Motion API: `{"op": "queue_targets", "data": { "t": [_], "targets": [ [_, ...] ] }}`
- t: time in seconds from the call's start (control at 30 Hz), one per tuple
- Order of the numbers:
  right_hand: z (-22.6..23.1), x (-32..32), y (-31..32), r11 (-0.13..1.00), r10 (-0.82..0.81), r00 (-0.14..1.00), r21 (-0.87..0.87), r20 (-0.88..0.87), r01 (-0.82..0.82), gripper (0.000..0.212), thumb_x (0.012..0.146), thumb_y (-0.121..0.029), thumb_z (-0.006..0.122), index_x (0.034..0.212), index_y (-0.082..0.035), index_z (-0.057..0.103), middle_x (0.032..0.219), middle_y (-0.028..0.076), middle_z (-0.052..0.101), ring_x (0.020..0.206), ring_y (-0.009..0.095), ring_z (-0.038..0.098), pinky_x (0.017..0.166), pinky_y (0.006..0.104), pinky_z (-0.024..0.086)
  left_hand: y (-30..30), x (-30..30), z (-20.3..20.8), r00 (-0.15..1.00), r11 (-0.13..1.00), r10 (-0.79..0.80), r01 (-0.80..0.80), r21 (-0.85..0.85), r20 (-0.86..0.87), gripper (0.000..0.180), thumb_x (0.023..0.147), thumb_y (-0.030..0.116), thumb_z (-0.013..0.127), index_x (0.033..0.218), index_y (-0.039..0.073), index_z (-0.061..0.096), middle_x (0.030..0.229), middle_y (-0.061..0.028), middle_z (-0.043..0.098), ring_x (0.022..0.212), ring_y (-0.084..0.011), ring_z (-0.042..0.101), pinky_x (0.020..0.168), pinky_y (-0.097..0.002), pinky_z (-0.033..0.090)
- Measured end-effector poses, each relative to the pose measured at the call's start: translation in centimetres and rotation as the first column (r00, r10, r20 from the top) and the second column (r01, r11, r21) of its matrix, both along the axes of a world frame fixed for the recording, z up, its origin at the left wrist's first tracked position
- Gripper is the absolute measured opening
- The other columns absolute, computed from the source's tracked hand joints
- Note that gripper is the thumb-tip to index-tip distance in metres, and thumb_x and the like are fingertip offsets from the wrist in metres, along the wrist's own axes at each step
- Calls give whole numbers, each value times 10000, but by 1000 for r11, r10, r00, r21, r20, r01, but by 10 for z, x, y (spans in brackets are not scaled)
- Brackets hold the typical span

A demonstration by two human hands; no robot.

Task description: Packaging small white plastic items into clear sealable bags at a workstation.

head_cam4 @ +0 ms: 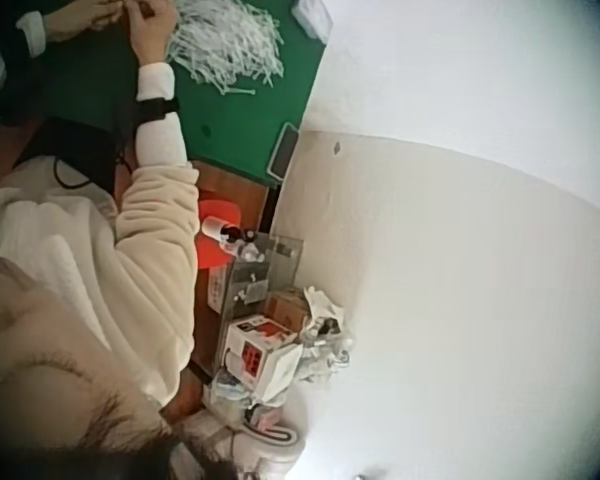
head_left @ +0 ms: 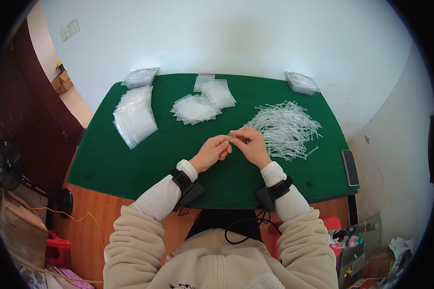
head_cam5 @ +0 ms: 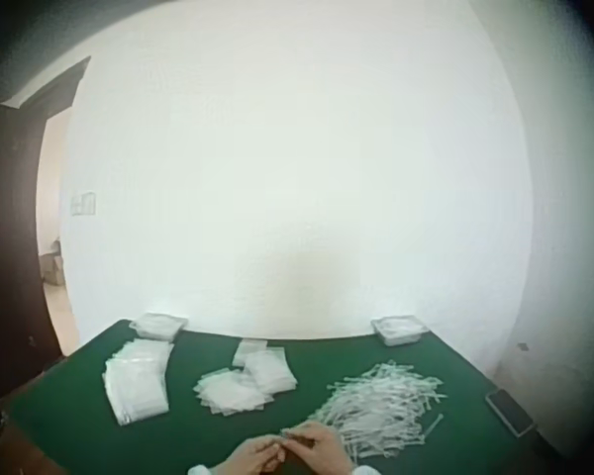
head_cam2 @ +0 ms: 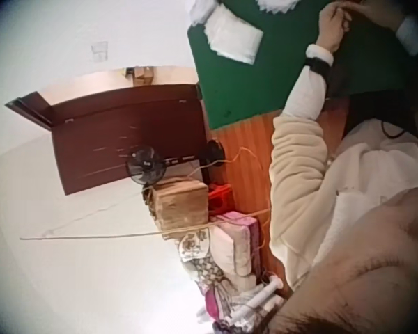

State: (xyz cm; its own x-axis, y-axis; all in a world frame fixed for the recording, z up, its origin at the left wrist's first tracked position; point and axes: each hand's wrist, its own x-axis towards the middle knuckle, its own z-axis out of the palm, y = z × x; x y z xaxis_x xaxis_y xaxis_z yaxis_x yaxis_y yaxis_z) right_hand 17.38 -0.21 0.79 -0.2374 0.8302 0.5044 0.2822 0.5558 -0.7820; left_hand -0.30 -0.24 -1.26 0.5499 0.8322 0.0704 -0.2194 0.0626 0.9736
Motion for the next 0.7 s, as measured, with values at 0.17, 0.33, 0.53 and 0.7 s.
{"op": "queue_targets", "data": {
  "t": [0.17, 0.33, 0.53, 0.7],
  "targets": [
    [2, 0, 0, 994, -21, 998, 112, 55, 15, 225, 713, 22, 643, 924, -54, 661, 806, 35, 585, 695, 132, 534, 611, 234, 432, 5, -4, 6, 975, 980, 191, -183, -84, 112, 165, 953, 181, 405, 989, 53, 502, 691, 40, 432, 529, -34, 323, 456, -183, 265],
    [-17, 28, 17, 888, -433, 853, 300, 292, 349, 162, 727, -43, 614, 871, -85, 675, 852, 45, 601, 812, 218, 541, 703, 334, 424, 10, -13, 11, 856, 877, 476, -445, -179, 202, 150, 941, 176, 423, 927, 48, 499, 664, 42, 391, 508, -29, 285, 430, -185, 213],
    [-24, 35, 19, 810, -583, 548, 370, 600, 455, 82, 736, -164, 612, 757, -130, 683, 843, 47, 601, 835, 252, 525, 742, 408, 377, 11, -17, 8, 831, 855, 516, -486, -180, 209, 193, 937, 191, 432, 895, 32, 531, 663, 37, 412, 509, -31, 304, 434, -187, 223],
    [-19, 34, 17, 825, -559, 574, 334, 598, 456, 66, 722, -172, 633, 696, -128, 674, 797, 38, 603, 833, 251, 528, 753, 409, 373, 15, -19, 6, 825, 851, 525, -499, -164, 209, 203, 933, 185, 437, 903, 22, 554, 667, 32, 427, 519, -31, 323, 439, -189, 238]
  ]
}}
